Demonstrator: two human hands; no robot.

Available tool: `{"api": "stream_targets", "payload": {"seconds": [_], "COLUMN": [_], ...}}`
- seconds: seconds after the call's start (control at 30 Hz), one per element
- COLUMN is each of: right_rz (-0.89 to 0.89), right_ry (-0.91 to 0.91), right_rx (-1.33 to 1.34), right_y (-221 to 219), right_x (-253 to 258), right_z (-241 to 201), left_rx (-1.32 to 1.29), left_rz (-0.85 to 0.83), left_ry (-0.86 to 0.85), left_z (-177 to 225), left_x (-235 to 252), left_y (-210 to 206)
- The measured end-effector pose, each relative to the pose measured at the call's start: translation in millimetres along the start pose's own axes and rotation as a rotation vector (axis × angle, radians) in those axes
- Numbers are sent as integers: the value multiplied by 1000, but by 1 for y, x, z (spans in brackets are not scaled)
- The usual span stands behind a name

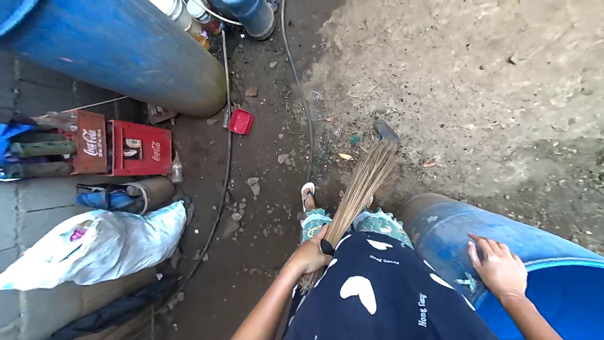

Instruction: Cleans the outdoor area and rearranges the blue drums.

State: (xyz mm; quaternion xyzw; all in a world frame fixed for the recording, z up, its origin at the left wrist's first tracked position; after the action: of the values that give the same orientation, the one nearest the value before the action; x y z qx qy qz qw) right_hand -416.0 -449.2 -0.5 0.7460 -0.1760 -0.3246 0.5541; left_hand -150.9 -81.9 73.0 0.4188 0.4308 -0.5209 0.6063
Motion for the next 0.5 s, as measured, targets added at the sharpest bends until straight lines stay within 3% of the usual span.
{"api": "stream_targets", "payload": {"seconds": [0.23,0.37,0.43,0.5], "right_rz": [73,55,-42,-12], "right_ry": [22,-32,-280,-645], "right_rx": [35,94,464,1333], "right_y": [0,-3,10,53], "right_x": [-3,-2,9,31], "right_z": [-3,2,6,-2], "left_rx": [37,-31,-83,-152], "left_rz": [99,127,136,149], "left_ry": [65,90,99,133], "left_z": [-13,-41,-65,-85], "left_x": [0,-10,-13,-16], "left_y": [14,21,27,31]}}
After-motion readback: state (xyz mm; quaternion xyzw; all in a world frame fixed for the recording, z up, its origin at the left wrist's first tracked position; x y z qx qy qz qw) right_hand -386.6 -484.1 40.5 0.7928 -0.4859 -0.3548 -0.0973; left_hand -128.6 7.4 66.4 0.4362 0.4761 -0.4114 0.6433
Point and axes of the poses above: each hand's wrist, its own x-axis towards the middle knuckle, its own y-axis out of the back of the hand, z = x × y, the point moved 6 cm from there along x, towards the middle knuckle, and after that the axes turned 5 degrees about -y, right-handed, at the moved point
